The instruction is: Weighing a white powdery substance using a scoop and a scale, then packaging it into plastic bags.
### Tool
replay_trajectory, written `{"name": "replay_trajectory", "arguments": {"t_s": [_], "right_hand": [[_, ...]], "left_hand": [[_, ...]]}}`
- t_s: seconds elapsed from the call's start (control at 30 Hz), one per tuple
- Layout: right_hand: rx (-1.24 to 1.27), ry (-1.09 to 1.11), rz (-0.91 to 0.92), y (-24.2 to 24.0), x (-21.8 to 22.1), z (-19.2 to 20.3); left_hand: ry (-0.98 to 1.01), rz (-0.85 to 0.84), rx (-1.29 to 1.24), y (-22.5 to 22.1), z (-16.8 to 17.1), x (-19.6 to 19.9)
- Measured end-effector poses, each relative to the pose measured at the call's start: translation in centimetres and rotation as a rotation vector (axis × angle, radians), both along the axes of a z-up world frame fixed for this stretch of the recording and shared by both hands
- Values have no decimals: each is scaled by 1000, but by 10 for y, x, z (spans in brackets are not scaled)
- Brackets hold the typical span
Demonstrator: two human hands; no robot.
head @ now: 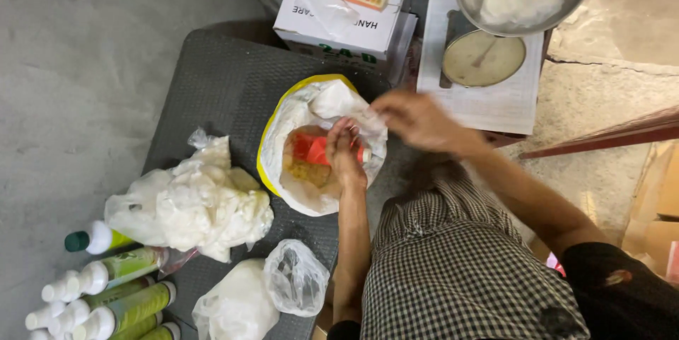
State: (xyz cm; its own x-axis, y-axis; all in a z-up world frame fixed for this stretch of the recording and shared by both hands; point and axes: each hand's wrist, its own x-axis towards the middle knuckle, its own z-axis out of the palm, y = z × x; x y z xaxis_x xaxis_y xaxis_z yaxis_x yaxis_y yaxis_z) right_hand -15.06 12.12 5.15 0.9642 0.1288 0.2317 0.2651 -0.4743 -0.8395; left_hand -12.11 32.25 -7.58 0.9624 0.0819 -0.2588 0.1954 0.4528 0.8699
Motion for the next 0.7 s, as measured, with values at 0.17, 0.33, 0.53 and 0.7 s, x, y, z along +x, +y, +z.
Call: {"name": "replay_trajectory", "arguments": {"t_s": [0.17, 0.33, 0.53, 0.7], "right_hand": [[17, -390, -343, -167, 0, 42], [-359, -243, -643, -279, 22, 54], [-855, -93, -660, -360, 102, -69], [179, 238, -608, -328, 124, -46]], "left_hand": [[-69, -303, -65, -86, 29, 47], [-137, -625, -58, -209, 89, 111], [22, -756, 224, -320, 101, 177], [309, -877, -320, -376, -28, 254]]}}
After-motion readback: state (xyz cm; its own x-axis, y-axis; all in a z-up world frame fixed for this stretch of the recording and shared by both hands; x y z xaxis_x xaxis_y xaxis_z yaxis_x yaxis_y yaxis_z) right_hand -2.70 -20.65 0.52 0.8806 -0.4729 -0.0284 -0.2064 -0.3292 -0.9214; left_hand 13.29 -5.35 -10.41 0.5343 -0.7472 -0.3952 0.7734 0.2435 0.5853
